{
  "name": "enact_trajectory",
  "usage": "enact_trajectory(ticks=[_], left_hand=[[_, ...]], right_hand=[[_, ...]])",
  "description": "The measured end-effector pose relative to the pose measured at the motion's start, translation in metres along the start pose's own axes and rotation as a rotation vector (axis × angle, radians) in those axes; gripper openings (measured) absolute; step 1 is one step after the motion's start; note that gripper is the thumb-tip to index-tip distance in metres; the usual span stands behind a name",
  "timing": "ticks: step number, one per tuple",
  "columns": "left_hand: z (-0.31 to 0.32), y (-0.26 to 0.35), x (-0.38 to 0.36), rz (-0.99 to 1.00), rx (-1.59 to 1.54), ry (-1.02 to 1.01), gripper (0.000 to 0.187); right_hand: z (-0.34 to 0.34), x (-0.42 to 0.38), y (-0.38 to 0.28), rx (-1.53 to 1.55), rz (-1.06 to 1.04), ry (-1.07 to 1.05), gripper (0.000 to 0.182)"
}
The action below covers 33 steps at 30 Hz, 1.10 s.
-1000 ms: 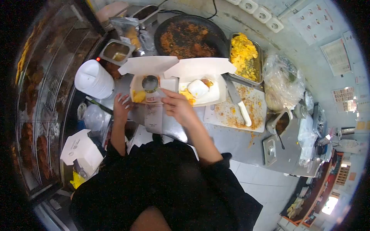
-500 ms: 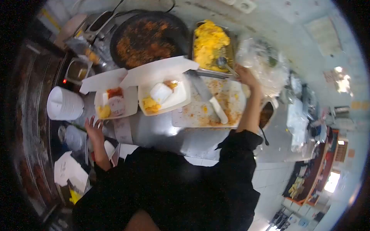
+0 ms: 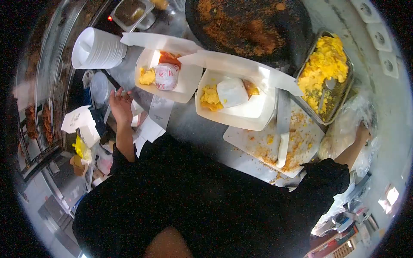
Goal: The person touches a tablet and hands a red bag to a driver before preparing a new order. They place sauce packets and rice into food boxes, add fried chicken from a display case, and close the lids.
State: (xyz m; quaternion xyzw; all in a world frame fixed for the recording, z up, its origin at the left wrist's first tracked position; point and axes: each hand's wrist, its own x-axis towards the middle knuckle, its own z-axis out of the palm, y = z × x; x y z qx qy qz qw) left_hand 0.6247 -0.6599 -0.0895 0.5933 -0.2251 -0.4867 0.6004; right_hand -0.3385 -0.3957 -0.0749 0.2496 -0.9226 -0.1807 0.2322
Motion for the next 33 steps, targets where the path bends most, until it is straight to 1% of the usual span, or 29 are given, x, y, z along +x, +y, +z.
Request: enact_trajectory(ticks=[1,2,3,6,7,8,10,11,12,14,15,16,21,22,24,25,27,28,29,31,32,33], left_hand=[[-0.011,-0.004,0.009,-0.038,-0.048,-0.017,0.040],[-0.015,-0.004,0.010,-0.046,-0.044,-0.015,0.040],[-0.014,-0.003,0.010,-0.053,-0.047,-0.016,0.040],[-0.007,0.000,0.008,-0.052,-0.028,0.016,0.039],[-0.001,0.001,0.007,-0.057,-0.020,0.042,0.039],[0.005,0.002,0.005,-0.060,-0.015,0.068,0.041],[0.006,0.002,0.006,-0.048,-0.032,0.024,0.038],[0.004,0.001,0.009,-0.043,-0.048,-0.014,0.039],[0.003,0.001,0.012,-0.038,-0.065,-0.053,0.041],[0.006,0.001,0.012,-0.020,-0.060,-0.060,0.040],[0.007,0.002,0.012,-0.021,-0.060,-0.068,0.040],[0.007,0.004,0.011,-0.021,-0.061,-0.071,0.040],[0.005,0.006,0.001,0.047,-0.031,-0.171,0.038],[0.002,0.004,0.001,0.052,-0.022,-0.200,0.038],[-0.005,0.000,0.002,0.020,-0.001,-0.168,0.037],[-0.008,0.000,0.003,0.007,0.033,-0.156,0.037],[-0.012,-0.004,0.005,-0.030,0.066,-0.122,0.037],[-0.013,-0.004,0.006,-0.016,0.066,-0.143,0.037],[-0.014,-0.002,0.006,-0.002,0.065,-0.163,0.037],[-0.013,0.002,0.007,0.031,0.073,-0.194,0.036],[-0.011,0.006,0.006,0.051,0.081,-0.206,0.036],[-0.009,0.008,0.006,0.072,0.088,-0.220,0.035]], right_hand=[[0.004,-0.005,0.000,0.061,0.017,0.042,0.054],[-0.031,-0.021,-0.012,0.121,0.038,0.085,0.048],[-0.048,-0.026,-0.012,0.181,0.064,0.134,0.042],[-0.085,-0.042,-0.005,0.458,0.242,-0.144,0.031],[-0.084,-0.042,0.008,0.474,0.241,-0.155,0.031],[-0.085,-0.039,0.021,0.423,0.170,-0.111,0.033],[-0.094,-0.034,0.041,0.324,0.033,-0.019,0.036],[-0.097,-0.031,0.047,0.474,0.039,0.002,0.041],[-0.098,-0.026,0.050,0.486,0.040,-0.124,0.041],[-0.076,-0.008,0.065,0.502,0.036,-0.373,0.041],[-0.085,-0.019,0.049,0.559,-0.030,-0.380,0.034],[-0.093,-0.028,0.027,0.534,0.107,-0.434,0.034],[-0.071,-0.049,-0.026,0.602,0.255,-0.131,0.043],[-0.061,-0.045,-0.025,0.513,0.265,-0.135,0.045],[-0.052,-0.035,-0.019,0.327,0.291,-0.137,0.049],[-0.065,-0.043,-0.019,0.195,0.135,-0.024,0.051],[-0.096,-0.045,-0.017,0.132,0.106,-0.075,0.050],[-0.106,-0.045,-0.016,0.103,0.091,-0.096,0.050],[-0.105,-0.036,0.003,-0.040,-0.039,-0.017,0.049],[-0.144,-0.028,0.023,-0.098,0.073,-0.006,0.056],[-0.169,-0.028,0.038,0.018,0.041,0.007,0.057],[-0.197,-0.030,0.040,-0.087,0.101,0.170,0.059]])
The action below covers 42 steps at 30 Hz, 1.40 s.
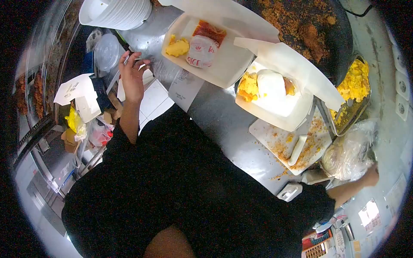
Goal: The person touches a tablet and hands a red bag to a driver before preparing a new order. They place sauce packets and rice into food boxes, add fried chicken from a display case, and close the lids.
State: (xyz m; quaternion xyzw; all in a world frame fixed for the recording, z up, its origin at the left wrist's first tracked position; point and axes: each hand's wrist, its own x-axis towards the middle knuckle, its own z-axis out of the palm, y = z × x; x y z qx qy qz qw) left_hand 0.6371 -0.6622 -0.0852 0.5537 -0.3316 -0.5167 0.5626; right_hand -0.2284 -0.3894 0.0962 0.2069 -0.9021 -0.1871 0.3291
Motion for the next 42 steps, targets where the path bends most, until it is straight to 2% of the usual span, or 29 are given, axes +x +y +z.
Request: enact_trajectory(ticks=[1,2,3,4,6,8,11,12,13,14,16,18,19,21,22,24,26,28,29,30,31,33,36,39,42], left_hand=[[0.003,0.002,0.000,0.015,-0.029,-0.013,0.035],[0.005,0.005,0.000,0.032,-0.058,-0.028,0.034],[0.007,0.008,0.000,0.048,-0.085,-0.048,0.034],[0.008,0.012,0.000,0.065,-0.084,-0.104,0.033],[0.012,0.013,0.003,0.067,-0.106,-0.140,0.033],[0.015,0.012,0.004,0.043,-0.122,-0.175,0.033],[0.020,0.015,0.007,-0.017,-0.136,-0.232,0.034],[0.021,0.017,0.007,-0.025,-0.127,-0.246,0.034],[0.021,0.020,0.007,-0.028,-0.119,-0.257,0.034],[0.020,0.023,0.008,-0.031,-0.111,-0.269,0.034],[0.012,0.024,0.008,-0.042,-0.095,-0.279,0.035],[0.001,0.022,0.010,-0.048,-0.082,-0.279,0.035],[-0.005,0.021,0.011,-0.066,-0.067,-0.277,0.036],[-0.014,0.018,0.014,-0.101,-0.042,-0.277,0.038],[-0.018,0.015,0.016,-0.114,-0.056,-0.273,0.038],[-0.024,0.015,0.019,-0.128,-0.057,-0.257,0.039],[-0.027,0.015,0.022,-0.133,-0.055,-0.249,0.040],[-0.030,0.018,0.027,-0.130,-0.035,-0.264,0.040],[-0.030,0.019,0.030,-0.116,-0.021,-0.278,0.040],[-0.029,0.020,0.031,-0.104,-0.008,-0.293,0.040],[-0.028,0.020,0.032,-0.094,0.003,-0.308,0.040],[-0.023,0.024,0.031,-0.106,0.007,-0.309,0.039],[-0.020,0.026,0.030,-0.110,-0.001,-0.326,0.039],[-0.014,0.029,0.033,-0.103,-0.022,-0.312,0.039],[-0.010,0.031,0.037,-0.100,-0.075,-0.263,0.040]], right_hand=[[-0.052,-0.004,-0.004,0.029,0.040,0.066,0.061],[-0.116,-0.022,-0.021,0.280,0.116,0.116,0.061],[-0.174,-0.035,-0.034,0.417,0.123,0.018,0.058],[-0.204,-0.052,-0.045,0.897,0.115,0.045,0.053],[-0.295,-0.103,-0.106,1.400,-0.213,-0.022,0.047],[-0.372,-0.168,-0.174,1.483,-0.425,-0.355,0.032],[-0.450,-0.225,-0.294,1.324,-1.277,-0.508,0.012],[-0.454,-0.242,-0.332,1.427,-1.305,-0.592,0.013],[-0.449,-0.253,-0.364,1.419,-1.440,-0.381,0.012],[-0.450,-0.258,-0.386,1.333,-1.446,-0.390,0.011],[-0.476,-0.268,-0.405,1.136,-1.321,-0.488,0.032],[-0.485,-0.278,-0.426,1.130,-1.110,-0.523,0.034],[-0.482,-0.286,-0.438,1.213,-0.958,-0.515,0.026],[-0.472,-0.299,-0.448,1.271,-0.958,-0.335,0.017],[-0.463,-0.300,-0.447,1.244,-1.112,-0.155,0.015],[-0.428,-0.308,-0.445,1.385,-1.204,-0.156,0.010],[-0.430,-0.300,-0.407,1.449,-1.287,-0.274,0.030],[-0.432,-0.307,-0.360,1.605,-0.880,-0.987,0.053],[-0.419,-0.297,-0.341,1.409,-0.967,-1.119,0.066],[-0.433,-0.287,-0.325,1.189,-0.835,-1.260,0.063],[-0.426,-0.282,-0.318,0.988,-0.617,-1.327,0.055],[-0.365,-0.265,-0.307,0.692,-0.786,-0.887,0.042],[-0.343,-0.263,-0.320,0.778,-0.774,-0.524,0.041],[-0.377,-0.289,-0.323,0.873,-0.991,-0.246,0.046],[-0.420,-0.304,-0.318,1.320,-1.038,-0.686,0.051]])
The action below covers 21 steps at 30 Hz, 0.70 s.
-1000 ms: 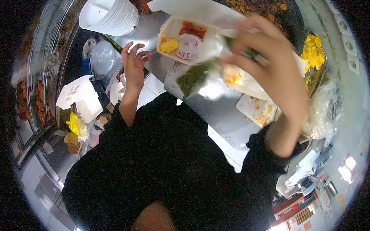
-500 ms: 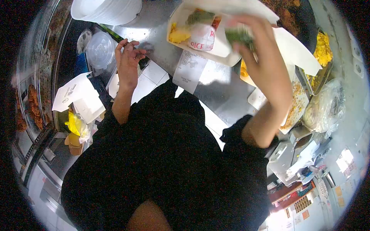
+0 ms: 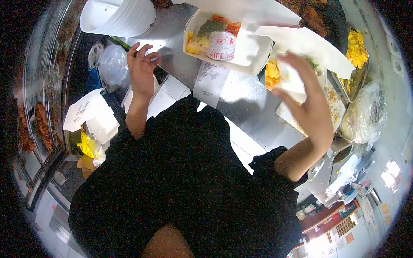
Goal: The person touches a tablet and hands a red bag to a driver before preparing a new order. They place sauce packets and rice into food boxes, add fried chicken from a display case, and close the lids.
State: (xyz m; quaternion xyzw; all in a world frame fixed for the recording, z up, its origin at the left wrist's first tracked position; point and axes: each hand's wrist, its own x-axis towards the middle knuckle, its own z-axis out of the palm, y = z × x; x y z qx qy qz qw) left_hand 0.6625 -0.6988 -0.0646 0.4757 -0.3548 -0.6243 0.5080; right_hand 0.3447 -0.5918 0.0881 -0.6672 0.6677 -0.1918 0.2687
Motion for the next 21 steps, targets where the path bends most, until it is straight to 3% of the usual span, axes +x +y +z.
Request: enact_trajectory(ticks=[3,6,10,13,14,16,17,19,21], left_hand=[[0.004,-0.002,0.010,-0.019,-0.082,0.097,0.041],[0.014,-0.001,0.022,-0.056,-0.183,0.159,0.042],[0.034,0.009,0.034,-0.031,-0.202,0.193,0.041],[0.043,-0.006,0.045,-0.044,0.053,0.074,0.037],[0.049,-0.010,0.043,-0.147,0.137,0.017,0.034],[0.057,-0.020,0.032,-0.233,0.102,-0.105,0.035],[0.060,-0.018,0.025,-0.170,0.112,-0.097,0.036],[0.058,-0.027,0.019,-0.113,0.073,-0.064,0.037],[0.055,-0.022,0.015,-0.124,0.028,0.005,0.039]], right_hand=[[0.008,-0.018,-0.010,0.195,0.144,-0.222,0.047],[0.013,-0.033,-0.003,0.219,0.560,-0.529,0.043],[-0.028,-0.039,-0.007,0.439,0.311,-0.558,0.040],[-0.073,-0.038,0.009,0.586,-0.204,-0.276,0.038],[-0.084,-0.035,0.026,0.697,-0.279,-0.146,0.036],[-0.106,0.002,0.033,0.592,-0.141,0.125,0.030],[-0.119,0.030,0.024,0.382,0.077,0.277,0.026],[-0.133,0.070,0.055,-0.547,0.407,0.033,0.026],[-0.141,0.122,0.068,-1.033,0.469,-0.511,0.029]])
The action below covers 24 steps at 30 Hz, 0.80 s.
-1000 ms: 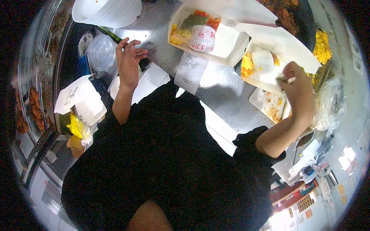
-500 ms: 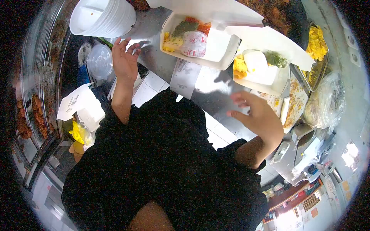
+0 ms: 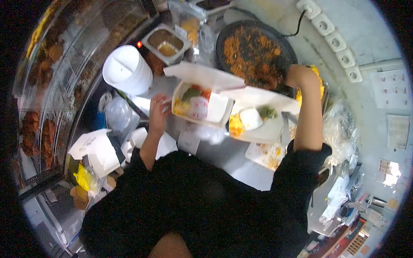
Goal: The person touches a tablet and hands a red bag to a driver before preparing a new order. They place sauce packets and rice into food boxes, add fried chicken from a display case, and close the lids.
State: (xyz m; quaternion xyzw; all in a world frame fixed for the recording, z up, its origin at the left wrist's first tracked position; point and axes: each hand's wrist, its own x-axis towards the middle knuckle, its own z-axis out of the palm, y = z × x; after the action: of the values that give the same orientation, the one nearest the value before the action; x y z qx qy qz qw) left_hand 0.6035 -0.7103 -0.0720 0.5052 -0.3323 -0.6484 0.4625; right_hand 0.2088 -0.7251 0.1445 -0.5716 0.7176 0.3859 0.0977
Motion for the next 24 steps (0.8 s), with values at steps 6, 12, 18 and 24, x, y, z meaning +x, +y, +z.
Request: enact_trajectory(ticks=[6,12,18,24], left_hand=[[-0.022,0.003,-0.018,0.294,-0.039,0.180,0.032],[-0.016,0.038,0.000,0.713,-0.007,0.263,0.028],[0.013,0.085,0.025,1.021,0.643,0.634,0.052],[0.059,0.048,0.012,1.074,0.262,0.398,0.051]], right_hand=[[0.004,0.145,0.055,0.309,0.043,-0.226,0.026],[-0.050,0.145,-0.012,0.531,-0.612,0.356,0.025],[-0.105,0.070,-0.106,0.226,-0.486,0.006,0.035],[-0.087,0.157,-0.140,0.241,-0.248,0.552,0.052]])
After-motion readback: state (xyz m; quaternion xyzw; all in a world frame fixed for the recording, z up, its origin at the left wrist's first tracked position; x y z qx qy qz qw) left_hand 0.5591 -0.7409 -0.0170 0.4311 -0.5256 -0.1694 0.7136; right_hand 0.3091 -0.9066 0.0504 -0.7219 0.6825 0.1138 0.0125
